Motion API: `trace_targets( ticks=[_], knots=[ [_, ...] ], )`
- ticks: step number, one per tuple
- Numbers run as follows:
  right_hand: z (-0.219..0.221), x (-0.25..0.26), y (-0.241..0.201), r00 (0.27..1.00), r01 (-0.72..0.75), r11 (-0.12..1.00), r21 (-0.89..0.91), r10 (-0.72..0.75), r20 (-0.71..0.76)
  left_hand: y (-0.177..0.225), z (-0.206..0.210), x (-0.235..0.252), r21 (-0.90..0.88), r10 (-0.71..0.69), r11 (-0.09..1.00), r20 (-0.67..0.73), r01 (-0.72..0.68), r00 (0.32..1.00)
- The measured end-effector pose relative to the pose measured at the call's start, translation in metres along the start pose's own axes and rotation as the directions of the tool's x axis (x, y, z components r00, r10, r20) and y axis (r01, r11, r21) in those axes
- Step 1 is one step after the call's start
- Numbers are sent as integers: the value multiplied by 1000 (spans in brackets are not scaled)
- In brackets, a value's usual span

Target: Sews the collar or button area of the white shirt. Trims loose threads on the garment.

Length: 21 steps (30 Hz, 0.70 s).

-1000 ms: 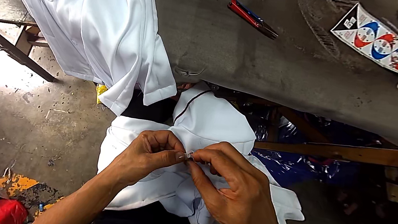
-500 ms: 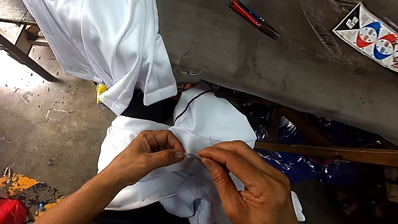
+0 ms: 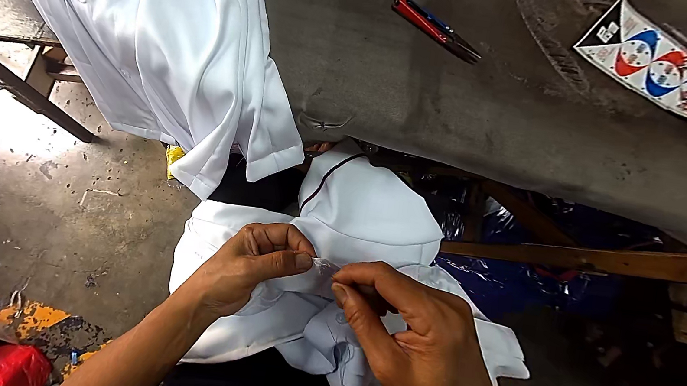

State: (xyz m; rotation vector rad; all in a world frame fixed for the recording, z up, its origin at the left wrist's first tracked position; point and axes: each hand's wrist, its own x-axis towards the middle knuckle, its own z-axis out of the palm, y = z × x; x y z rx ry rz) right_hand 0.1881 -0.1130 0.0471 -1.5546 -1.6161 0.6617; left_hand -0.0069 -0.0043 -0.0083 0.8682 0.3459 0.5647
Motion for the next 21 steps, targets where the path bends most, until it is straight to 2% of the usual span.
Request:
trace_targets(
  ticks=[9,21],
  knots=[
    [2,2,-3,999,-11,998,-57,13,41,1,4,-1,3,3,1000,-24,-3,1000],
    [0,3,-3,998,-21,1000,-15,21,65,0,3,-2,22,19,1000,0,-19,1000]
  ],
)
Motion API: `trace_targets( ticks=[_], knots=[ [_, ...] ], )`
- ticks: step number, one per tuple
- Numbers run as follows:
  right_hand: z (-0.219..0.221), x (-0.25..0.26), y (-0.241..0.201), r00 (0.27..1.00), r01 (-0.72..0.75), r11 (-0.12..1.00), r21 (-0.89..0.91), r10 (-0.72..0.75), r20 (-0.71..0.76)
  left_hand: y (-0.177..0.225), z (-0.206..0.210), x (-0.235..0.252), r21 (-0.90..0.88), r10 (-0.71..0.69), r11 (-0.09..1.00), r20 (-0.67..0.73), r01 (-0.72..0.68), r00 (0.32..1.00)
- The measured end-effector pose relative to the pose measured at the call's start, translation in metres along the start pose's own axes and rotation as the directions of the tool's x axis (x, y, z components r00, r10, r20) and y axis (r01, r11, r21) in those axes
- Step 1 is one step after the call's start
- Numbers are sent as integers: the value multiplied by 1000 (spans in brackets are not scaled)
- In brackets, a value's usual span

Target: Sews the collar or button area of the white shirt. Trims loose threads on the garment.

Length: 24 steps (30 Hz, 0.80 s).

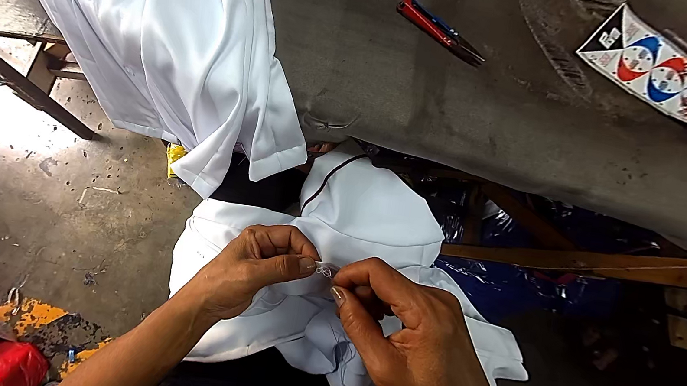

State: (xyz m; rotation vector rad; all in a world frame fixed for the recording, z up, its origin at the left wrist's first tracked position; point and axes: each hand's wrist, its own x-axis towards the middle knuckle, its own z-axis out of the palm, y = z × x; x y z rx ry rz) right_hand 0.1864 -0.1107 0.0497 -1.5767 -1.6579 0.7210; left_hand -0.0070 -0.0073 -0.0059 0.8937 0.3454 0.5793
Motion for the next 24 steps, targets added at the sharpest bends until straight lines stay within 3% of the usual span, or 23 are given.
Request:
trace_targets(
  ticks=[5,11,13,16,19,24],
  knots=[
    [1,4,0,1000,-8,997,74,6,24,-1,1,0,1,0,1000,-1,0,1000],
    [-9,11,6,997,-47,837,545,4,79,3,1,-1,32,9,999,30,-10,1000],
    [-12,10,8,997,-50,867,495,19,69,3,2,-1,46,14,999,19,-15,1000],
    [-20,2,10,999,-45,986,163,43,17,2,1,0,52,19,998,7,-20,1000],
    [-29,-5,10,1000,-22,997,-78,21,-21,3,1,-1,66,19,998,7,-20,1000],
    [-22,-6,6,999,34,998,-52,-35,-30,5,2,0,96,7,995,5,-8,1000]
  ],
)
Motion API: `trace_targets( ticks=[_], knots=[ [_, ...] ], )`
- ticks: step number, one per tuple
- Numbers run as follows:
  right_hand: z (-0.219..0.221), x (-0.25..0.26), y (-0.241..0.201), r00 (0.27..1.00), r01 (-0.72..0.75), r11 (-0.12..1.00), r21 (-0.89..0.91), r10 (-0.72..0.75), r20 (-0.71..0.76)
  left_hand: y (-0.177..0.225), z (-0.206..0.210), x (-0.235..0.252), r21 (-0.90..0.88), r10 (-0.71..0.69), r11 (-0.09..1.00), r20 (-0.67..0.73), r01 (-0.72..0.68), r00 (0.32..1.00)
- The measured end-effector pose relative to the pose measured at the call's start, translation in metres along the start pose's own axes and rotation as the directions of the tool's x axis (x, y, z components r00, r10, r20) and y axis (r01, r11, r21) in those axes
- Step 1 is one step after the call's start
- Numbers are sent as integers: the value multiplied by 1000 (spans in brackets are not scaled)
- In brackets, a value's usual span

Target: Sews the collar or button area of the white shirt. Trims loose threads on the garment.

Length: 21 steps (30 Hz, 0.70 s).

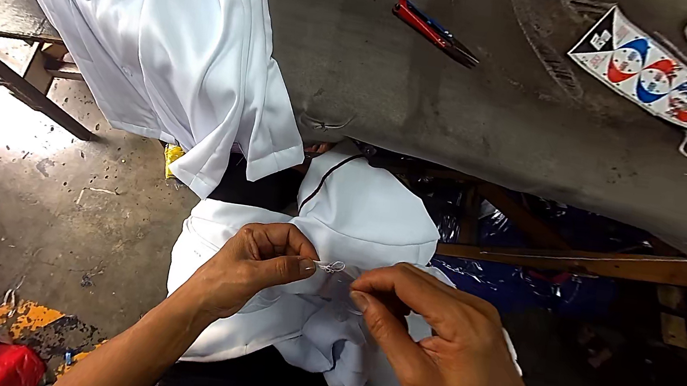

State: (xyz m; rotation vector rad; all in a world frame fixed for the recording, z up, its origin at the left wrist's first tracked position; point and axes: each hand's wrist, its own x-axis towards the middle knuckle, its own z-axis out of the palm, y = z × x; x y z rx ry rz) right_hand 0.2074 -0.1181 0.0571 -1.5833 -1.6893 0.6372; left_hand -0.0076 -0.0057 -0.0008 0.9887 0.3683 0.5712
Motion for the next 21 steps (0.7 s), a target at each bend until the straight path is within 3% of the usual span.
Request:
trace_targets(
  ticks=[14,21],
  knots=[
    [15,2,-7,998,-22,997,78,16,67,0,2,-1,-13,2,1000,-19,-2,1000],
    [21,6,-7,998,-60,993,97,59,10,0,3,-2,-15,5,1000,-16,-6,1000]
  ],
)
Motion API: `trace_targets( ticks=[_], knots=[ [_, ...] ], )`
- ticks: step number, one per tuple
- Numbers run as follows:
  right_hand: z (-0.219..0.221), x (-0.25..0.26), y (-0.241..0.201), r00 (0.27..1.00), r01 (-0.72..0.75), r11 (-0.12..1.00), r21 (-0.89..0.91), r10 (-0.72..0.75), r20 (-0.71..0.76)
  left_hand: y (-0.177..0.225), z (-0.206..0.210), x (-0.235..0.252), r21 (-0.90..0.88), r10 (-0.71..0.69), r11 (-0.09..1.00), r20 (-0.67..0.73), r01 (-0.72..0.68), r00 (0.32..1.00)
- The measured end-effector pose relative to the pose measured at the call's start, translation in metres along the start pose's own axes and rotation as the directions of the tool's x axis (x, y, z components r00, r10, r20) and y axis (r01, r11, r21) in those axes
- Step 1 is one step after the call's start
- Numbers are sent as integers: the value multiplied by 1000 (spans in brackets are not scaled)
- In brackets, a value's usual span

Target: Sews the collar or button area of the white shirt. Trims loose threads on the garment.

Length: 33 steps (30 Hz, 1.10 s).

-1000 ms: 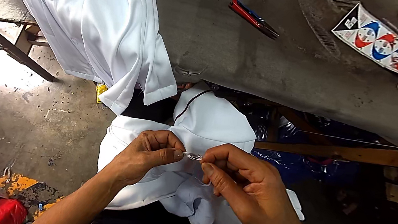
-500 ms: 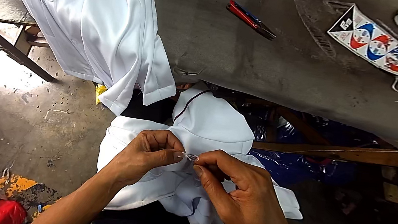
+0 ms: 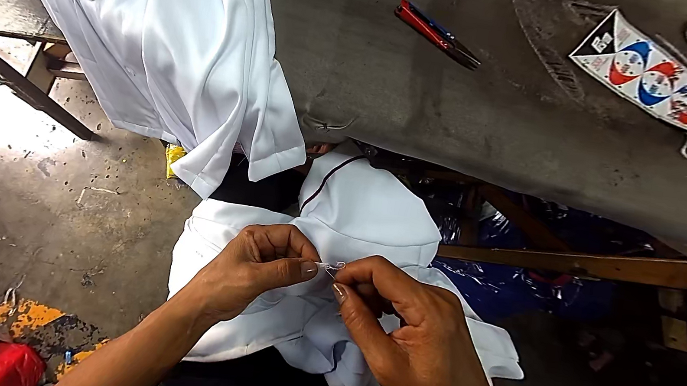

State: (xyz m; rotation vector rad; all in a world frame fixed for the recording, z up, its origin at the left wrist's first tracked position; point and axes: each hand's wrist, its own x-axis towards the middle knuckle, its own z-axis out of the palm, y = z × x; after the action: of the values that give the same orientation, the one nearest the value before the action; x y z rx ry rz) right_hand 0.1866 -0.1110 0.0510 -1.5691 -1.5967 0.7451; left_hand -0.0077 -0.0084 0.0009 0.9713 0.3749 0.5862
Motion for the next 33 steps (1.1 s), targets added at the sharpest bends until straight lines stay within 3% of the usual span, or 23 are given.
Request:
trace_targets(
  ticks=[12,16,21,23,25,27,33],
  knots=[
    [1,3,-1,1000,-13,1000,9,13,10,-2,0,-1,13,18,1000,8,-18,1000],
    [-1,8,1,999,-4,973,232,-9,54,-2,2,-1,37,36,999,21,-37,999],
    [-7,9,7,992,-56,818,572,-17,122,5,4,-1,97,69,993,54,-74,996],
    [-7,7,8,996,-37,854,519,-9,85,4,5,0,118,71,990,49,-76,996],
    [-9,2,5,1000,-5,969,247,1,18,3,3,0,129,70,989,33,-74,997],
    [-13,-6,1,999,2,1000,29,0,-45,3,0,0,104,55,993,9,-55,998],
    [-15,-12,0,988,60,997,58,-51,-149,0,-2,1,43,29,999,3,-29,1000]
  ],
)
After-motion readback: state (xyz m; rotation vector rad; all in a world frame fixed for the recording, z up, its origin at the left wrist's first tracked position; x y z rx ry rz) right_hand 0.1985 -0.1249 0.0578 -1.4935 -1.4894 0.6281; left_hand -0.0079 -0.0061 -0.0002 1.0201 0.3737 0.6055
